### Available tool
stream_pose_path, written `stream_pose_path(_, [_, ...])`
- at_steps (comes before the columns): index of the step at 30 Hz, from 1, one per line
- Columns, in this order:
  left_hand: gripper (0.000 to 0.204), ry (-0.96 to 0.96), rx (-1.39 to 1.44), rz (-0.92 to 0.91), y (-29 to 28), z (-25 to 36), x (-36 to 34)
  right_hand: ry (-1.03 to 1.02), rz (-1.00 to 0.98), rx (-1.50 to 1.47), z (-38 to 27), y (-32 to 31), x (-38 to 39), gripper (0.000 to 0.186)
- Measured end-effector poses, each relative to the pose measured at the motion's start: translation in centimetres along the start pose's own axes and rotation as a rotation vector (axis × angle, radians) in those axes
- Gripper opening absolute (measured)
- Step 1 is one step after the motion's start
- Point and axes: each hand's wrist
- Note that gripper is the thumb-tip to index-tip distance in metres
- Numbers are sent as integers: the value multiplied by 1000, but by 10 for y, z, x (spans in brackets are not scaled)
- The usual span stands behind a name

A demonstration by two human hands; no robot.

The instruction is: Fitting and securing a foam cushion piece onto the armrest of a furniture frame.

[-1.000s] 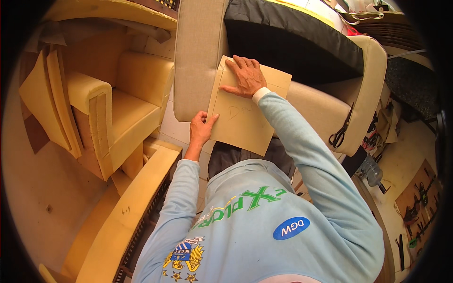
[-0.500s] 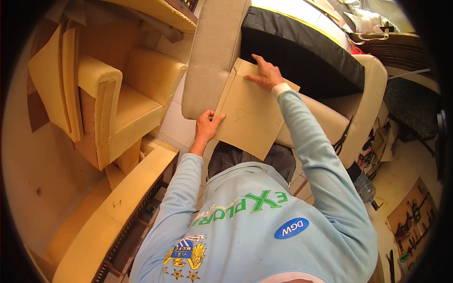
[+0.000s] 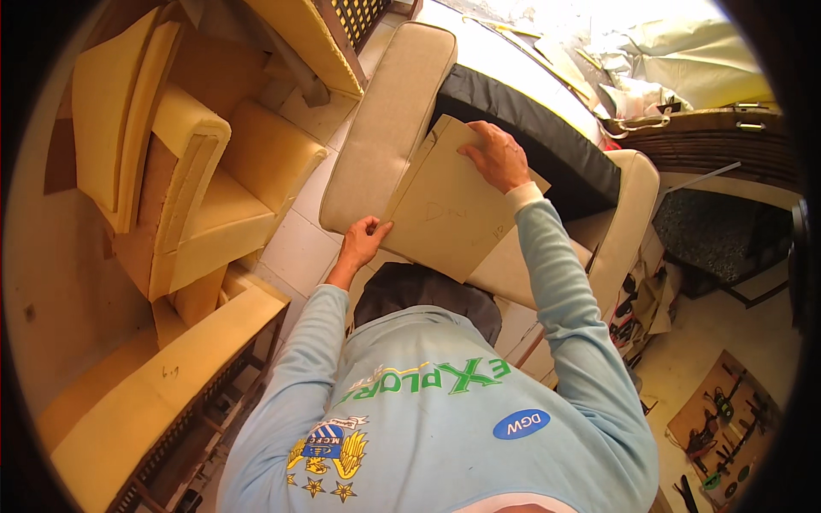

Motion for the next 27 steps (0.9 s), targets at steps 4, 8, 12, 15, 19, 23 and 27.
stream_pose_path(4, [37,39,32,-82,-5,2,21,12,50,130,11,25,7,57])
stream_pose_path(8, [34,54,45,-158,-5,-7,41,1,-59,194,29,82,15,64])
stream_pose_path(12, [34,-47,25,-149,-1,-23,49,-15,-197,300,28,126,19,71])
stream_pose_path(15, [35,-104,-46,-93,2,-33,45,203,-386,179,20,125,13,86])
stream_pose_path(19, [37,-126,-51,-63,7,-44,40,177,-427,286,2,115,14,97])
stream_pose_path(23, [37,-139,-88,-45,10,-51,44,204,-486,263,-9,115,15,103])
stream_pose_path(27, [38,-181,-61,-90,8,-46,42,189,-504,251,-9,117,12,103])
Point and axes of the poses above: each hand's wrist, its own x-axis away from the middle knuckle, its own y-axis out of the palm, z = x × y, and after that the axes turned 7 degrees about -z, right-handed
